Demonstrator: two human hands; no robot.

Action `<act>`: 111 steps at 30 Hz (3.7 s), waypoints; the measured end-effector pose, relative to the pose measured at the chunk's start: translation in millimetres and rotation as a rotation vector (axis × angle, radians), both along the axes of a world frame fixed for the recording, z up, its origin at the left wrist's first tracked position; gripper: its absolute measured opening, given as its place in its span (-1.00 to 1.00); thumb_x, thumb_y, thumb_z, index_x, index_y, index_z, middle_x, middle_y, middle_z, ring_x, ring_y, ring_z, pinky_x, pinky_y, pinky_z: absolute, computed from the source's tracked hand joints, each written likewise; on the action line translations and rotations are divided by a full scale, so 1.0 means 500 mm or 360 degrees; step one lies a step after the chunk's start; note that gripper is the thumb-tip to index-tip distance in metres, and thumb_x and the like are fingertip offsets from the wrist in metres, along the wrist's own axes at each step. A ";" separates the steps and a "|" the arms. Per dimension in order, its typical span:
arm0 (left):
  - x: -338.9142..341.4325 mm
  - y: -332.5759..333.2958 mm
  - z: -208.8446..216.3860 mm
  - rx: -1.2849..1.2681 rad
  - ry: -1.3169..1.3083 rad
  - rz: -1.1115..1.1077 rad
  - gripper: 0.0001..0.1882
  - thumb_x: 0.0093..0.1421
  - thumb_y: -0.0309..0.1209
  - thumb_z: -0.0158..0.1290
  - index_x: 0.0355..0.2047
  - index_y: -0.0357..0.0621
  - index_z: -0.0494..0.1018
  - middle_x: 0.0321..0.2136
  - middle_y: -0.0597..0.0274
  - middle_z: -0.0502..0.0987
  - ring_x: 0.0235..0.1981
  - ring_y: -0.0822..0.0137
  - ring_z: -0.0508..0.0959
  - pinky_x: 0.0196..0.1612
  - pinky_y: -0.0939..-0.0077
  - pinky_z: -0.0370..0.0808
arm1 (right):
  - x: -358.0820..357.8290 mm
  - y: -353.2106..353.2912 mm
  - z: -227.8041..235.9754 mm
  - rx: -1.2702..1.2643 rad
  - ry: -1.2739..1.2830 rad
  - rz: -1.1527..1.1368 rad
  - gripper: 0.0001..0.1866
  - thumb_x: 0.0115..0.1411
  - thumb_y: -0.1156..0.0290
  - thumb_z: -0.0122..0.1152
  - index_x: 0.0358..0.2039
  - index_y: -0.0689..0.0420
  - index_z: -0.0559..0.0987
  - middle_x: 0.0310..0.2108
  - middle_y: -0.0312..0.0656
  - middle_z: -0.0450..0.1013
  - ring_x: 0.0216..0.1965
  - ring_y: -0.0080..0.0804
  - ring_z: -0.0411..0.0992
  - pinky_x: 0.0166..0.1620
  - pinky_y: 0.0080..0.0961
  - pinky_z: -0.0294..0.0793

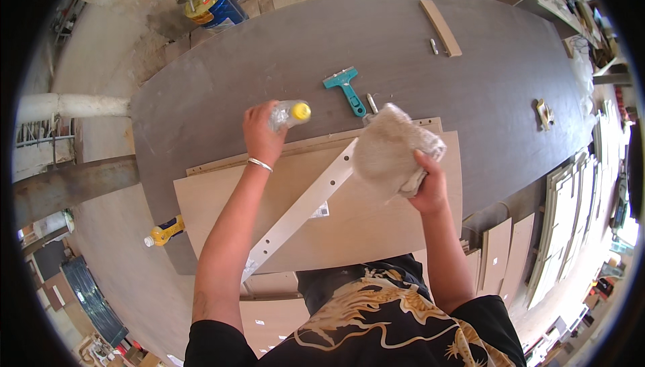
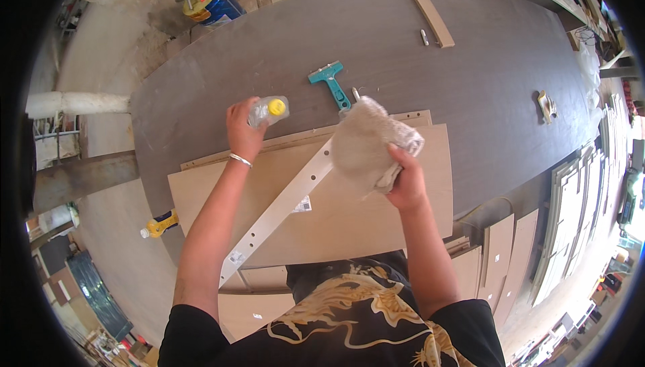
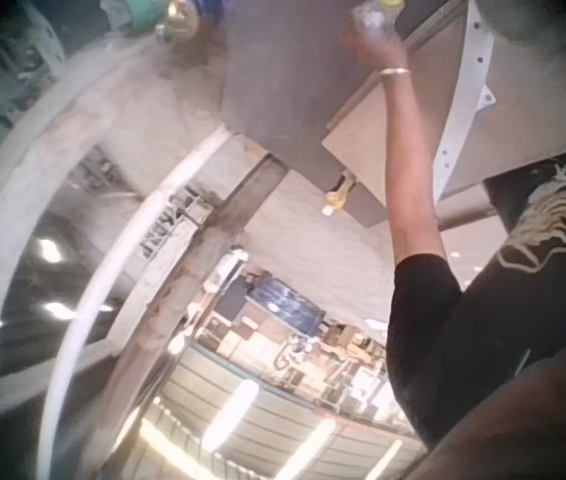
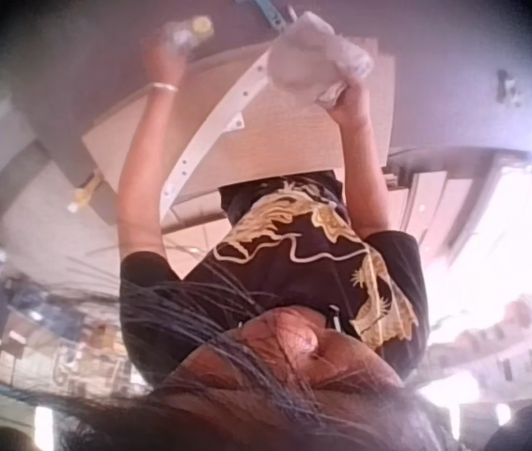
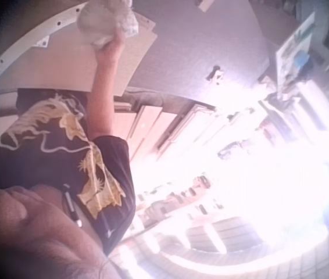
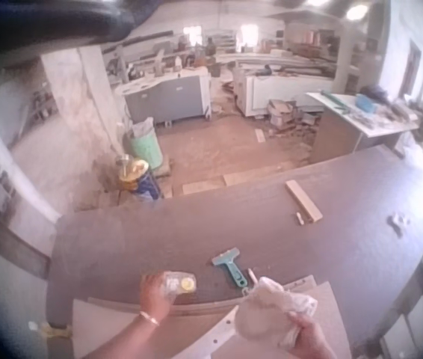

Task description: The person scrapes a white wooden strip with a blue scraper, wipes it with a cloth, and rubs a white stick into the holes. The person repeats scraping and wiping on the same strip while working at a table in a workshop.

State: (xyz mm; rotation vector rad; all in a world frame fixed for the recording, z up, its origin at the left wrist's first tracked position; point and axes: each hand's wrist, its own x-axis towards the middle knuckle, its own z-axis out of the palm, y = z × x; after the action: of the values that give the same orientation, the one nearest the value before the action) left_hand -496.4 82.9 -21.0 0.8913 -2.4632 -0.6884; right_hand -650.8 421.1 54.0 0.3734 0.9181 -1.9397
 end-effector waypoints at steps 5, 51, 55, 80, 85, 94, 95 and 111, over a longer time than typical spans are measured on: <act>0.011 -0.053 -0.079 0.0617 0.0113 0.0429 -0.34 0.00 -0.46 0.48 0.15 -0.12 0.51 0.10 0.02 0.61 0.18 -0.02 0.53 0.28 0.15 0.44 | 0.003 0.048 0.003 0.0685 0.0936 0.0258 -0.69 0.39 0.44 0.25 0.12 0.17 0.62 -0.21 -0.41 0.53 -0.25 -0.59 0.46 -0.17 -0.52 0.49; 0.245 0.269 -0.025 -0.0134 -0.0641 0.0142 -0.28 0.22 -0.50 -0.03 0.39 -0.49 0.14 0.49 -0.41 0.09 0.53 -0.37 0.01 0.55 -0.25 -0.06 | 0.240 -0.071 -0.143 0.1464 0.2585 0.1295 -0.18 0.13 0.41 0.29 0.47 0.09 0.38 0.56 -0.10 0.16 0.62 0.00 -0.05 0.57 0.23 -0.36; 0.249 0.270 -0.022 -0.0124 -0.0629 0.0127 -0.27 0.22 -0.50 -0.03 0.40 -0.49 0.13 0.49 -0.42 0.09 0.53 -0.38 0.01 0.55 -0.25 -0.06 | 0.230 -0.082 -0.136 0.1591 0.2490 0.0949 -0.16 0.09 0.47 0.27 0.46 0.11 0.38 0.56 -0.09 0.16 0.62 -0.03 -0.05 0.58 0.20 -0.35; 0.249 0.269 -0.026 -0.0127 -0.0636 0.0117 -0.26 0.22 -0.50 -0.06 0.42 -0.50 0.10 0.50 -0.40 0.06 0.54 -0.37 0.00 0.55 -0.24 -0.08 | 0.232 -0.097 -0.129 0.1774 0.2472 0.0787 -0.14 0.01 0.43 0.37 0.42 0.09 0.43 0.55 -0.10 0.19 0.59 -0.01 0.04 0.55 0.30 -0.24; 0.248 0.268 -0.027 -0.0151 -0.0644 0.0118 -0.27 0.22 -0.50 -0.06 0.41 -0.51 0.12 0.50 -0.40 0.06 0.53 -0.38 0.01 0.55 -0.23 -0.07 | 0.280 -0.095 -0.114 0.1277 0.2448 0.1577 -0.14 0.04 0.38 0.32 0.44 0.07 0.41 0.53 -0.13 0.22 0.58 -0.07 0.07 0.55 0.32 -0.26; 0.248 0.267 -0.029 -0.0164 -0.0638 0.0110 -0.27 0.21 -0.51 -0.07 0.40 -0.51 0.12 0.50 -0.41 0.07 0.53 -0.38 0.03 0.55 -0.23 -0.06 | 0.257 -0.087 -0.151 0.1251 0.2299 0.1408 -0.15 0.09 0.45 0.27 0.47 0.11 0.37 0.57 -0.07 0.14 0.61 -0.04 0.00 0.54 0.34 -0.17; 0.248 0.267 -0.028 -0.0172 -0.0638 0.0106 -0.27 0.21 -0.51 -0.06 0.40 -0.51 0.12 0.49 -0.41 0.07 0.53 -0.38 0.03 0.55 -0.23 -0.06 | 0.265 -0.085 -0.149 0.1280 0.2443 0.1484 -0.15 0.08 0.44 0.29 0.46 0.08 0.38 0.55 -0.08 0.17 0.60 -0.05 0.02 0.56 0.30 -0.25; 0.249 0.270 -0.027 -0.0109 -0.0670 0.0137 -0.25 0.20 -0.49 -0.06 0.41 -0.49 0.11 0.50 -0.39 0.07 0.54 -0.38 0.01 0.55 -0.23 -0.08 | 0.218 -0.084 -0.156 0.1879 0.2583 0.1053 -0.10 0.04 0.31 0.40 0.45 0.15 0.39 0.54 -0.06 0.20 0.59 0.01 0.04 0.57 0.25 -0.26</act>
State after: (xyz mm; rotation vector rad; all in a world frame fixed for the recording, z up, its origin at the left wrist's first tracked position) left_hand -372.0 218.1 -34.5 1.2098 -2.7687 -0.4148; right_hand -541.8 379.2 -24.2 -0.9627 2.6861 -0.5313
